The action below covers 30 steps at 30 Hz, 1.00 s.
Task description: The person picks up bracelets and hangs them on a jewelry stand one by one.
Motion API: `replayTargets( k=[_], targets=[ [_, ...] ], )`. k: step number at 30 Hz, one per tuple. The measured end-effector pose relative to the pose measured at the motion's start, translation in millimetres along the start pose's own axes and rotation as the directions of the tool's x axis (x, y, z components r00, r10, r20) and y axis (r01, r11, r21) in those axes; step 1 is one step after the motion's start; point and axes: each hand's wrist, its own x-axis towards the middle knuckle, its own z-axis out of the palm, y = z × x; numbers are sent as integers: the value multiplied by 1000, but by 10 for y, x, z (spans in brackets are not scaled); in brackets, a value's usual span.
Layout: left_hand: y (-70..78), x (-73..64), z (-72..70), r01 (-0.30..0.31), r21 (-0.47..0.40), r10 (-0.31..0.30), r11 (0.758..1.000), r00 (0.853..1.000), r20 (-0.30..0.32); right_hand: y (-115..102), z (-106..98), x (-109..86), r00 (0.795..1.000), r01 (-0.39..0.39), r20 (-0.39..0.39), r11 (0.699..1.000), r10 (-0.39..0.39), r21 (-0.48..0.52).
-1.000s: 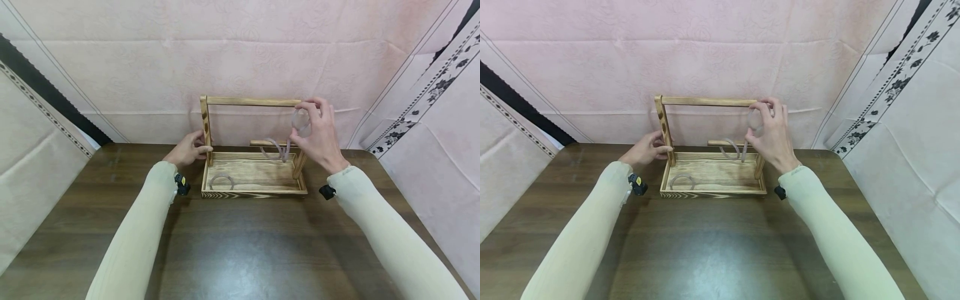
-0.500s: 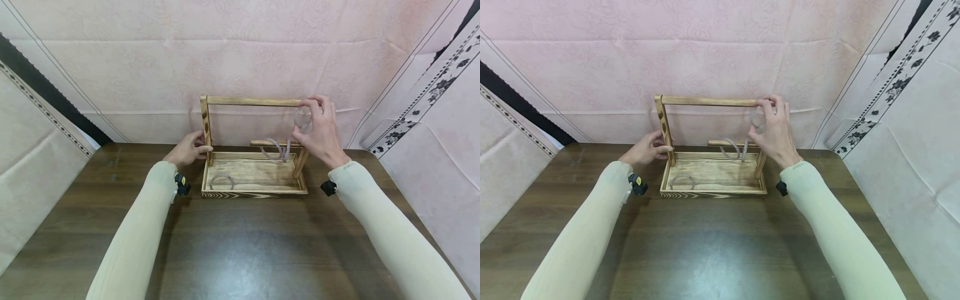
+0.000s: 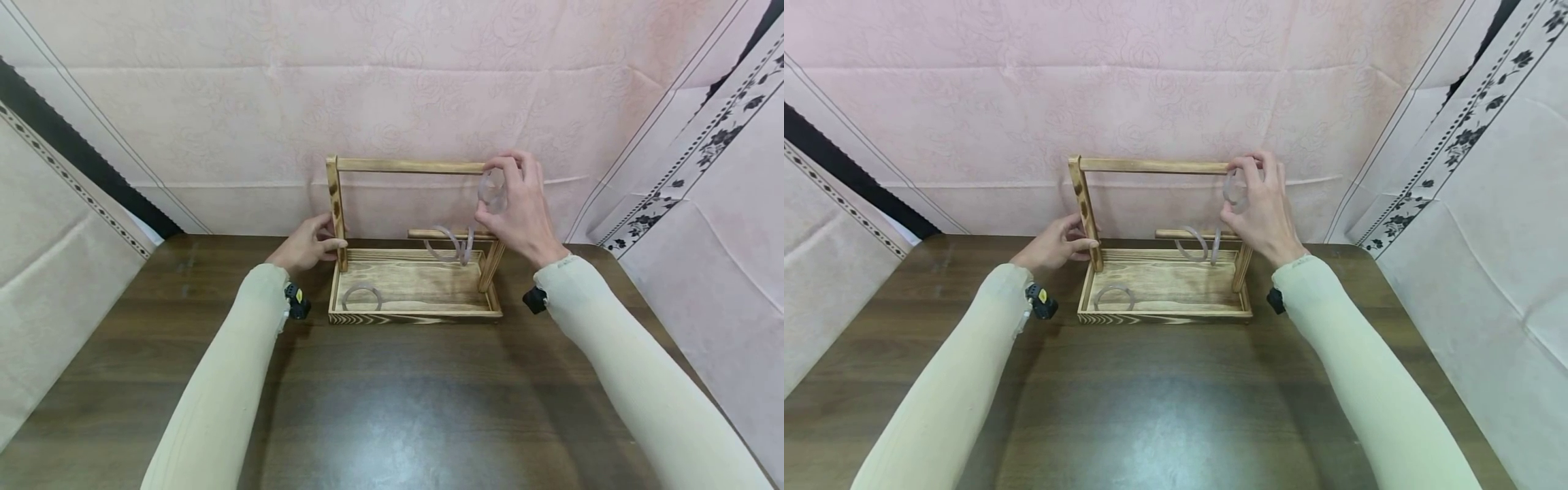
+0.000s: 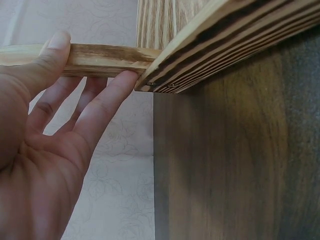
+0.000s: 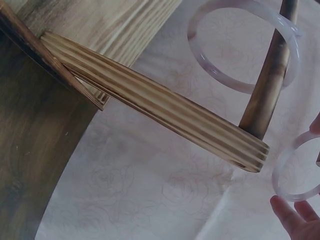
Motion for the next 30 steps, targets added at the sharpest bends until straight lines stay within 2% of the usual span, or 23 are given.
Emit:
replayTargets(
  k=[17,30],
  targets=[
    [-6,6,-5,-11,15,10,1000,1000,5,-44,47,110,996,72,48,995,-75,69],
    [-8,5,-6,-11,21,11,1000,1000,9,-86,126,159,991,122,40,989,-125,80]
  ],
)
